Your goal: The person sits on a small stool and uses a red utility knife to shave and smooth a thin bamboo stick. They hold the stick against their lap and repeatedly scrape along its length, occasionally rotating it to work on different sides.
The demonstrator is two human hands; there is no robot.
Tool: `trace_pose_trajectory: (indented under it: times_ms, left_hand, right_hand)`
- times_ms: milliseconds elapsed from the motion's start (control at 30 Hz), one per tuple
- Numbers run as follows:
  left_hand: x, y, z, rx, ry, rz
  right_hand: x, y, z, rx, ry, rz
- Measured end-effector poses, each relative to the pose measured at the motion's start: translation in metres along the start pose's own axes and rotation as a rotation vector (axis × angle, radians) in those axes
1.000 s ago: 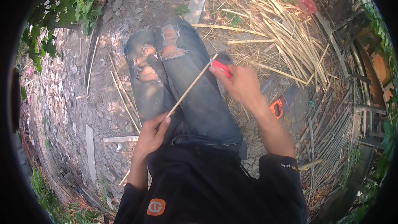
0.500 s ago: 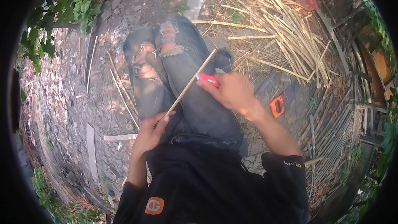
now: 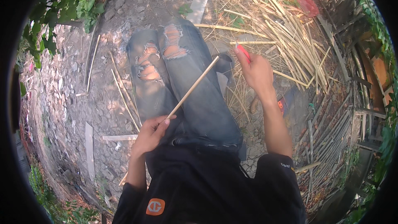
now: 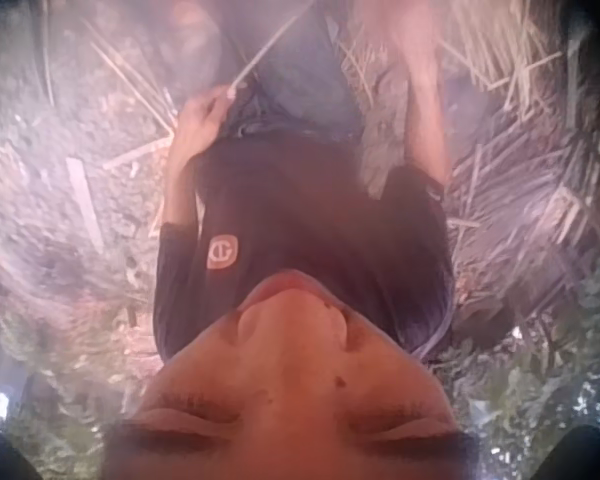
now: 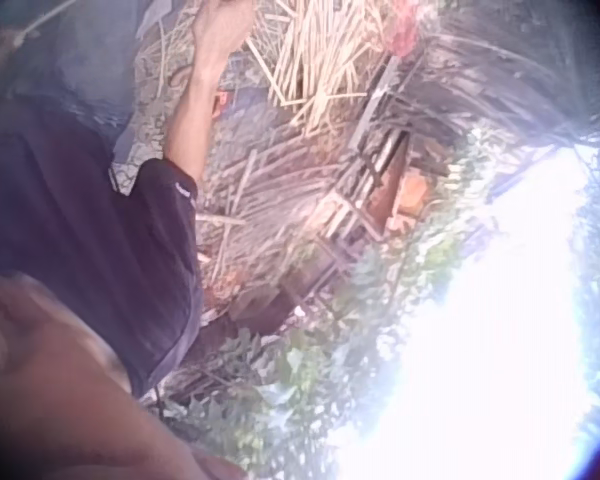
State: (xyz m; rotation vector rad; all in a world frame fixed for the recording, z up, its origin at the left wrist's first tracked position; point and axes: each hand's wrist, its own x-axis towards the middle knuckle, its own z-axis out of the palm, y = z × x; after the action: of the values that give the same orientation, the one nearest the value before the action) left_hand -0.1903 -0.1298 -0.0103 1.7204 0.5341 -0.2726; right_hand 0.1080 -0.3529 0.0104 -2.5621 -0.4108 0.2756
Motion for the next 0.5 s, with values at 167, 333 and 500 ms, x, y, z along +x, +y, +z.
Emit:
trace_pose_trajectory:
  times_ms: [167, 333, 500]
  left_hand:
    - [0.006, -0.002, 0.003, 0.052, 0.019, 0.031]
    - [0.003, -0.005, 0.009, 0.023, 0.052, 0.11]
    - [0.006, -0.004, 0.014, 0.031, 0.061, 0.124]
  right_hand:
    - [-0.071, -0.035, 0.03, -0.144, -0.232, -0.406]
    - [-0.02, -0.008, 0.012, -0.015, -0.122, -0.022]
    - [-0.078, -0.033, 0.035, -0.135, -0.169, -0.437]
